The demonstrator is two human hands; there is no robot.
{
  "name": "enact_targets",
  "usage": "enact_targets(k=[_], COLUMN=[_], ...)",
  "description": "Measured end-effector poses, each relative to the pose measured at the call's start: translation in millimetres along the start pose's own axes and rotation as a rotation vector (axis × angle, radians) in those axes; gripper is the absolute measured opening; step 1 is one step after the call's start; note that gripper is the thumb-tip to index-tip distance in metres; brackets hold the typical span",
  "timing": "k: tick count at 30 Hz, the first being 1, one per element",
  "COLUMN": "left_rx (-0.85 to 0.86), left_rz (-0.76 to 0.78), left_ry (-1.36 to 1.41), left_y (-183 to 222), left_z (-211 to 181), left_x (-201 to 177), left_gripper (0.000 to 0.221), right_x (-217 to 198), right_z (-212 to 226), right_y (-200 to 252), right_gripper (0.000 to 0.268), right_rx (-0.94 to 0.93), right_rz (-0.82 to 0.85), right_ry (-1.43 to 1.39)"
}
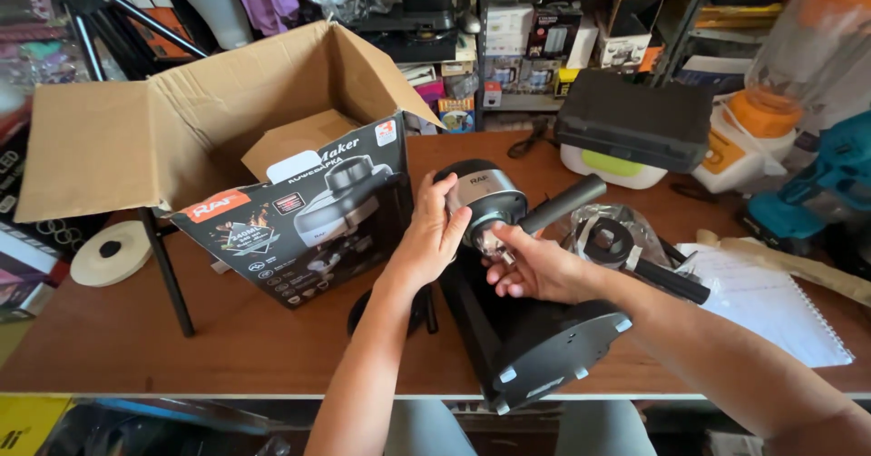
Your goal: Unboxing and assembling a coffee maker by removing packaging and attaching components like the portafilter.
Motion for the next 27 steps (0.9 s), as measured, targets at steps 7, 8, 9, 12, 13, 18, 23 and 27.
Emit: enact_targets(k=[7, 8, 9, 12, 13, 18, 23, 27], left_rx=[-0.026, -0.027, -0.028, -0.043, -0.047, -0.061, -0.072, -0.079], left_rz=[0.021, 0.017, 0.016, 0.022, 0.022, 0.020, 0.034, 0.031], left_ry=[0.017, 0.035, 0.033, 0.039, 0.045, 0.029, 0.019, 0.027], left_y=[1, 2, 2, 5, 6, 6, 4, 8], left_z=[-7, -8, -9, -11, -14, -20, -19, -20], left_x=[-1, -3, -3, -6, -6, -5, -5, -8], left_gripper=[0.062, 0.062, 0.062, 0.062, 0.062, 0.062, 0.061, 0.060], right_x=[1, 4, 2, 2, 5, 5, 8, 7], right_z=[3, 7, 6, 9, 13, 12, 12, 17], right_y=[5, 6, 4, 4, 9, 9, 11, 9], right_gripper=[0.062, 0.063, 0.063, 0.062, 0.064, 0.072, 0.071, 0.066], right_rx=[-0.086, -0.090, -0.090, -0.077, -0.087, -0.093, -0.035, -0.077], right_rz=[-0.095, -0.097, -0.095, -0.074, -0.081, -0.102, -0.114, -0.106], right_ry=[0.181, 0.220, 0.221, 0.277, 0.286, 0.235, 0.152, 0.283])
Point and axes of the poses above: each hand's wrist, its own y-axis away from the middle knuckle, its own x-axis out of the palm, z = x × y, the point moved 3 cm from there along -y, towards the middle knuckle, and after that the axes turned 8 degrees about z, right-handed, at the moved point
